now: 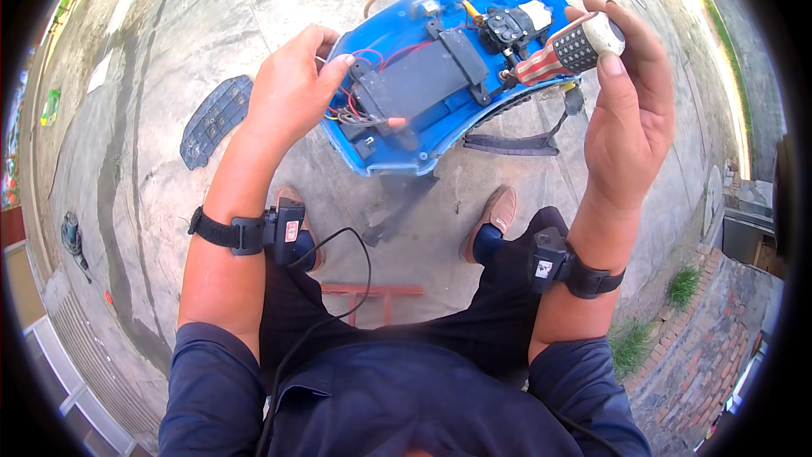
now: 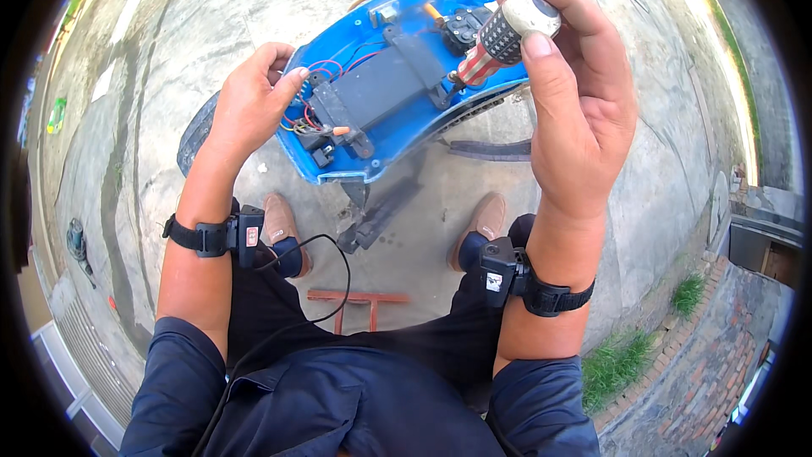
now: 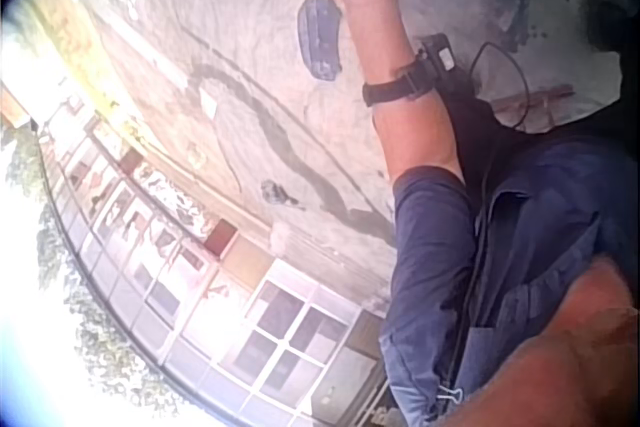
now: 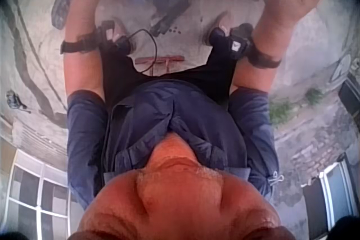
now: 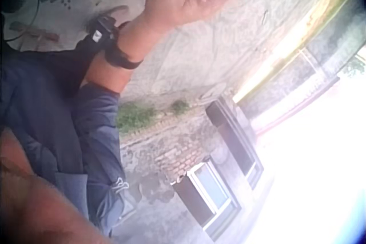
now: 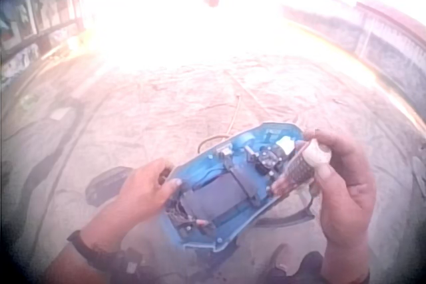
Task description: The person removes a plastic cover from a blue sprayer machine, uses a screwdriver on internal components, and extracts a black battery from the housing.
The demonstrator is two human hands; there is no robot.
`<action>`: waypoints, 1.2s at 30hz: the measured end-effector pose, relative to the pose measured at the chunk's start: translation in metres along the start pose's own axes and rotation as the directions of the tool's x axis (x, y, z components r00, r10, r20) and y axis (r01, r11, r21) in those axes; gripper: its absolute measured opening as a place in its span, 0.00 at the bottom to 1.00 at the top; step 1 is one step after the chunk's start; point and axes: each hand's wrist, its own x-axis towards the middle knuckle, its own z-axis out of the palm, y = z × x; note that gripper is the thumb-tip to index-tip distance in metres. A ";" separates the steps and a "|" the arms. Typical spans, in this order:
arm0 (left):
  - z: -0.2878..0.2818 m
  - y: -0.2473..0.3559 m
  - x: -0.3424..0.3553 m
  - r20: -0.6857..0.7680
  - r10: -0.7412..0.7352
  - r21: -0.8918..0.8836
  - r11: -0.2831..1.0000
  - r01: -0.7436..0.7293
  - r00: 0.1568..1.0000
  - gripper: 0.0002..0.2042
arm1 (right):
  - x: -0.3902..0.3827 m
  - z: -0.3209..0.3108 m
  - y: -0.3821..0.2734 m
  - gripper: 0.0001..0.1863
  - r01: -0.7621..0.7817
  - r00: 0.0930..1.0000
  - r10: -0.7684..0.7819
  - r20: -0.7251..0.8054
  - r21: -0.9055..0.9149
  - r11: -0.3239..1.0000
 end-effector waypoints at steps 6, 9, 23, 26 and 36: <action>0.000 -0.001 0.000 0.002 -0.008 -0.012 1.000 0.008 1.000 0.15 | -0.006 0.001 0.016 0.19 0.183 0.980 -0.195 -0.025 -0.252 0.950; 0.000 -0.001 0.001 -0.004 0.008 -0.001 1.000 -0.008 1.000 0.15 | -0.004 -0.002 0.012 0.18 0.219 0.971 -0.241 0.008 -0.448 0.867; 0.000 0.001 0.001 0.002 -0.010 0.006 1.000 0.010 1.000 0.15 | -0.005 -0.003 0.010 0.21 0.162 0.979 -0.197 -0.053 -0.386 0.908; -0.001 0.001 0.000 0.001 -0.010 0.012 1.000 0.010 1.000 0.16 | -0.004 -0.009 0.011 0.22 0.188 0.975 -0.222 -0.003 -0.526 0.830; -0.001 0.001 0.000 0.004 -0.005 -0.002 1.000 0.005 1.000 0.16 | -0.004 0.000 0.010 0.19 0.072 0.995 -0.082 -0.048 -0.180 0.981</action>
